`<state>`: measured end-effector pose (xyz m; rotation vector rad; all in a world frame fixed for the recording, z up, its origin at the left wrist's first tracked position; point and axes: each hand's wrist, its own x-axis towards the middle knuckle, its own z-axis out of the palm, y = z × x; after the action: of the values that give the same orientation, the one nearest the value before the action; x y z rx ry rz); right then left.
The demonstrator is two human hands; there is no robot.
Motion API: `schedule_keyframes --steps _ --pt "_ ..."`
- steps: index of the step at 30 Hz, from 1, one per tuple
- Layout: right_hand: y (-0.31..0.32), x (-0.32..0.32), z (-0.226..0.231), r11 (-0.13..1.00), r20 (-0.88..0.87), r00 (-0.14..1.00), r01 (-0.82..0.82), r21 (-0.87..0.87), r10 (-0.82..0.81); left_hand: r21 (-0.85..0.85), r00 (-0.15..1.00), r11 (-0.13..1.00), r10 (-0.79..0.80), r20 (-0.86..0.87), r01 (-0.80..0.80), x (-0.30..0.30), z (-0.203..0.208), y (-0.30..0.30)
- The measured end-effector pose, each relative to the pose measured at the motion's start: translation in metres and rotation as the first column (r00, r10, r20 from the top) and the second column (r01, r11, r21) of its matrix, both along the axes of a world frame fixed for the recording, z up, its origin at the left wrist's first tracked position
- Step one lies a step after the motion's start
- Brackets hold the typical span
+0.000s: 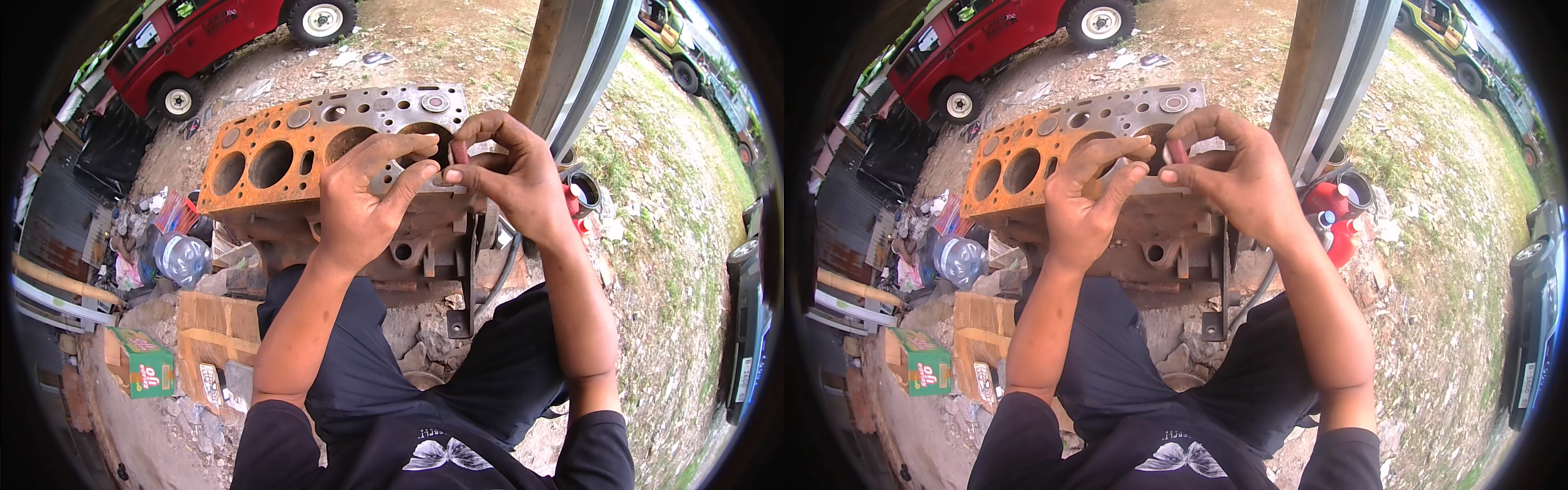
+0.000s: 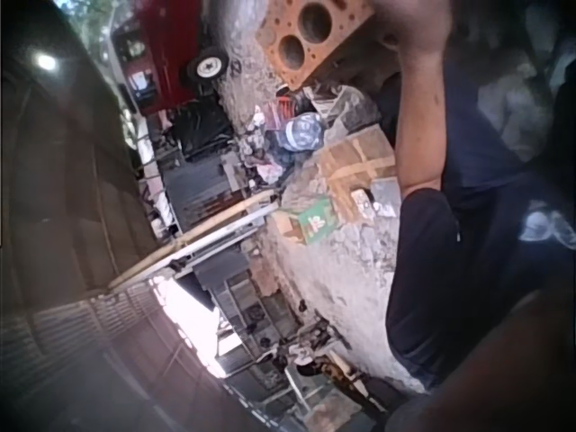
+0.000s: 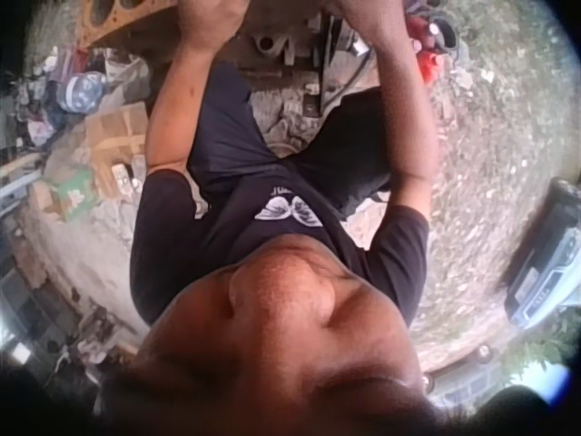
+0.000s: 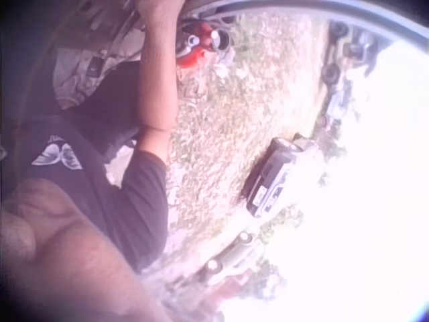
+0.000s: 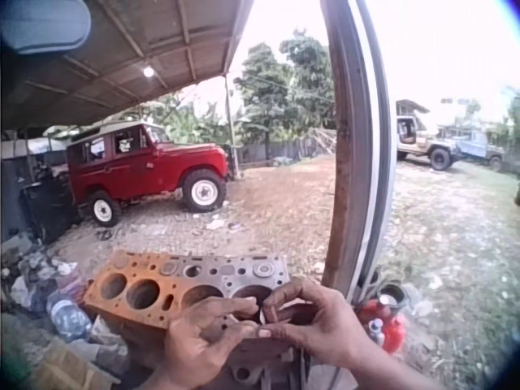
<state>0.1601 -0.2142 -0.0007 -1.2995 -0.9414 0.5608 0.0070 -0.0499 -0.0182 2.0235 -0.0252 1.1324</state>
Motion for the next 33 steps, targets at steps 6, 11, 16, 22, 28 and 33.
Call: schedule_keyframes --steps 6,11,16,22,28,33 --pt "0.015 -0.008 -0.005 0.997 0.242 0.970 0.000 0.080 -0.019 -0.513 0.969 0.824 -0.237 0.069 0.238 0.003 0.002 -0.009" --pt "0.020 -0.008 -0.002 0.994 0.055 0.997 -0.067 0.088 0.062 -0.599 0.979 0.778 -0.197 0.053 0.190 -0.003 0.001 0.007" --pt "0.021 -0.004 0.009 0.998 0.317 0.946 0.065 0.006 -0.064 -0.568 0.991 0.815 -0.132 0.005 0.111 -0.005 -0.001 0.010" --pt "0.027 -0.010 0.002 0.963 0.487 0.843 0.267 -0.012 -0.228 -0.562 0.992 0.820 -0.130 0.005 0.110 -0.003 -0.002 0.005" --pt "0.018 0.004 0.009 0.996 0.152 0.984 0.091 -0.007 -0.088 -0.580 0.991 0.805 -0.129 0.030 0.123 -0.004 -0.001 0.012" --pt "0.017 0.024 0.000 0.988 0.571 0.807 0.092 0.126 -0.148 -0.639 0.986 0.762 -0.162 -0.029 0.106 -0.007 0.002 0.014"
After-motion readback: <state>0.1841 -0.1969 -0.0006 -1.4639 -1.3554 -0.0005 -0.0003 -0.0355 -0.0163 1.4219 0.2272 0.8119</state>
